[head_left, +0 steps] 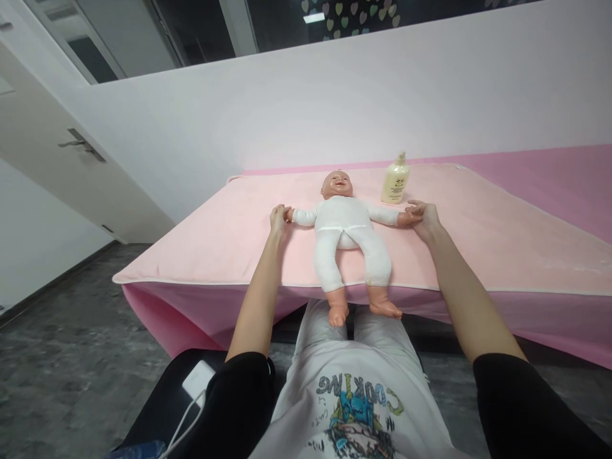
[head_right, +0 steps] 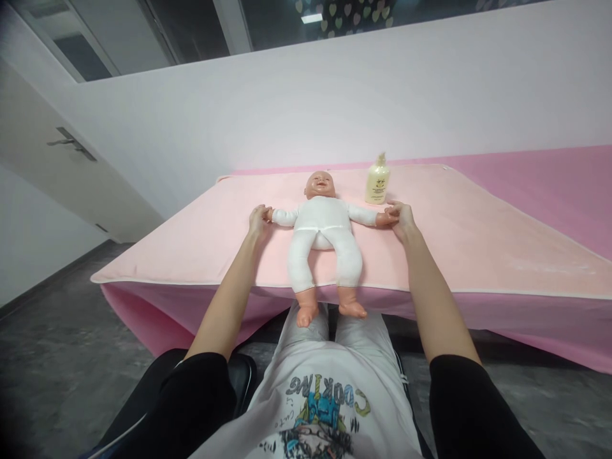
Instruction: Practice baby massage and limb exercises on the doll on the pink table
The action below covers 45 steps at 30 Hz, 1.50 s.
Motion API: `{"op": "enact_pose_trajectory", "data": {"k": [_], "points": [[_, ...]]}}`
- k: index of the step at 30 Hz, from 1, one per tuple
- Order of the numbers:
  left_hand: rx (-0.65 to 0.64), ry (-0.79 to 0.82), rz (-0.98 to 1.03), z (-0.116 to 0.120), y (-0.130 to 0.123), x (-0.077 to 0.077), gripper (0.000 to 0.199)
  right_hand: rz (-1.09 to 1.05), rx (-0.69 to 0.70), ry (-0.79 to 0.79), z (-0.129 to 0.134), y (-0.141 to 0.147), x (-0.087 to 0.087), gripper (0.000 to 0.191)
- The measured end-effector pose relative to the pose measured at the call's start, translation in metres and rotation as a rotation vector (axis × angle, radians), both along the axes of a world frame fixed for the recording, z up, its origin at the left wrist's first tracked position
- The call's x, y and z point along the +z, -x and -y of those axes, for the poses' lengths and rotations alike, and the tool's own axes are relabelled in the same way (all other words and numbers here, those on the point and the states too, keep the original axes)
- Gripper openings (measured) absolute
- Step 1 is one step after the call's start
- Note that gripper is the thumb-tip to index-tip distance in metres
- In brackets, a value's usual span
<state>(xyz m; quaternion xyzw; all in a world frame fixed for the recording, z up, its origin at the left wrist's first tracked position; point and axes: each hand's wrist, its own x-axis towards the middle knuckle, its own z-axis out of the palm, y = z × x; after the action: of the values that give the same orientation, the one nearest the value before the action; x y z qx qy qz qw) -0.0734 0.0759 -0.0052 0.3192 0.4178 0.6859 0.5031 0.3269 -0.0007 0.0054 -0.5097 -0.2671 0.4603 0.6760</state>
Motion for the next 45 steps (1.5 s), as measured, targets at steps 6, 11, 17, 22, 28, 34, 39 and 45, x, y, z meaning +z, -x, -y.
{"op": "enact_pose_trajectory", "data": {"k": [6,11,17,22,28,34,39,45], "points": [[0.048,0.001,-0.040,0.002,-0.002,0.000,0.024,-0.042,-0.092,-0.071,0.002,0.005,0.002,0.045],[0.054,0.007,-0.037,0.003,-0.002,-0.002,0.015,0.010,-0.135,-0.093,-0.004,0.001,-0.004,0.046],[0.046,-0.021,-0.003,0.002,0.000,-0.004,0.013,0.048,-0.226,-0.077,-0.008,0.001,-0.010,0.042],[0.108,-0.031,0.034,0.002,0.000,-0.002,0.020,0.076,-0.259,-0.085,-0.009,0.002,-0.013,0.038],[0.112,-0.019,0.005,0.002,-0.001,-0.002,0.013,-0.036,-0.140,-0.044,-0.008,0.003,-0.009,0.043],[0.096,-0.007,-0.014,-0.003,0.000,-0.006,0.026,-0.085,-0.048,-0.112,-0.005,0.004,-0.008,0.061],[0.107,-0.025,-0.023,-0.004,-0.001,-0.009,0.019,0.001,-0.109,-0.122,-0.006,0.005,-0.011,0.066],[0.130,-0.072,-0.109,0.000,-0.002,-0.007,0.011,0.076,-0.189,-0.112,-0.002,0.013,-0.010,0.055]]}}
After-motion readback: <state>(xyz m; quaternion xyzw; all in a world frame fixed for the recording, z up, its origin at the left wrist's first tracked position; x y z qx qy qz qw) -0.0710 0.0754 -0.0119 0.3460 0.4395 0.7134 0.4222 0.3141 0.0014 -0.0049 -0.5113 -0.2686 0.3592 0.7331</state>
